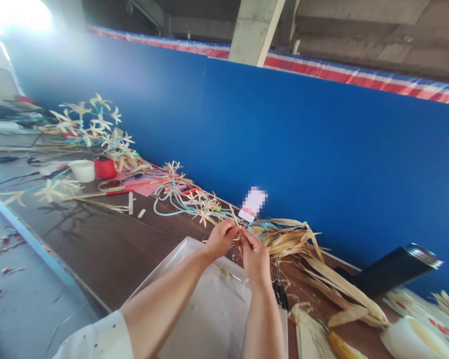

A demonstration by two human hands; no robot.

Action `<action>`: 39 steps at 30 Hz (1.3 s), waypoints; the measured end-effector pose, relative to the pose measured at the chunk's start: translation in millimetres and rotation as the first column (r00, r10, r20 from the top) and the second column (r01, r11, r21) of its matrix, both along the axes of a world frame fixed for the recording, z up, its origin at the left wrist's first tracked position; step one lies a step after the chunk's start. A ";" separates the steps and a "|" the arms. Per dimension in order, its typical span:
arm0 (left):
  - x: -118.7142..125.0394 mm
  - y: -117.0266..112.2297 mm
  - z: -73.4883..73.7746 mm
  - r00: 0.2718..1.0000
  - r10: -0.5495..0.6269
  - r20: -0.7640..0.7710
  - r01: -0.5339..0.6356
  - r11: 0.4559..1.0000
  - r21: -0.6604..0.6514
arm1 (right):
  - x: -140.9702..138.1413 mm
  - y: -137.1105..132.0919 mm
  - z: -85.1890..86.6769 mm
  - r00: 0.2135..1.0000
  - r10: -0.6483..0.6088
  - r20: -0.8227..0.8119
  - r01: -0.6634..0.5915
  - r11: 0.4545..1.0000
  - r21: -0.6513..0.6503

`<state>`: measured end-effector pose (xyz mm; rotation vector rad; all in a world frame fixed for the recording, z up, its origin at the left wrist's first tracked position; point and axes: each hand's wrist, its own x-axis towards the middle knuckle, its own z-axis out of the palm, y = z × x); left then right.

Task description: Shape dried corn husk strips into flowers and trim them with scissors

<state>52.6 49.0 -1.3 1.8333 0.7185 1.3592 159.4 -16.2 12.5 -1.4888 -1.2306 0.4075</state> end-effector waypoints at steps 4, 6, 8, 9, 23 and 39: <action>1.2 -1.6 -0.1 0.998 0.052 -0.028 -0.051 0.998 0.038 | 1.4 0.1 1.1 0.986 -0.078 0.145 0.079 0.997 0.002; 2.3 -2.8 0.5 0.997 0.061 -0.037 -0.059 0.997 0.051 | 2.2 0.0 0.1 0.972 -0.127 0.198 0.129 0.992 0.006; 3.4 -4.2 1.0 0.998 0.052 -0.037 -0.050 0.998 0.046 | 2.9 -0.3 -0.9 0.954 -0.181 0.238 0.182 0.983 0.017; 3.8 -4.9 1.2 0.998 0.045 -0.038 -0.044 0.998 0.039 | 3.4 -0.7 -1.2 0.945 -0.206 0.253 0.208 0.978 0.020; 5.4 1.7 -6.5 0.994 0.100 -0.043 -0.104 0.991 -0.082 | -3.7 -6.9 4.9 0.882 0.007 -0.471 -0.020 1.000 -0.022; 4.6 -2.5 -4.0 0.987 0.103 -0.125 -0.099 0.994 0.034 | 0.3 2.1 -4.4 0.979 -0.112 0.168 0.109 0.994 0.027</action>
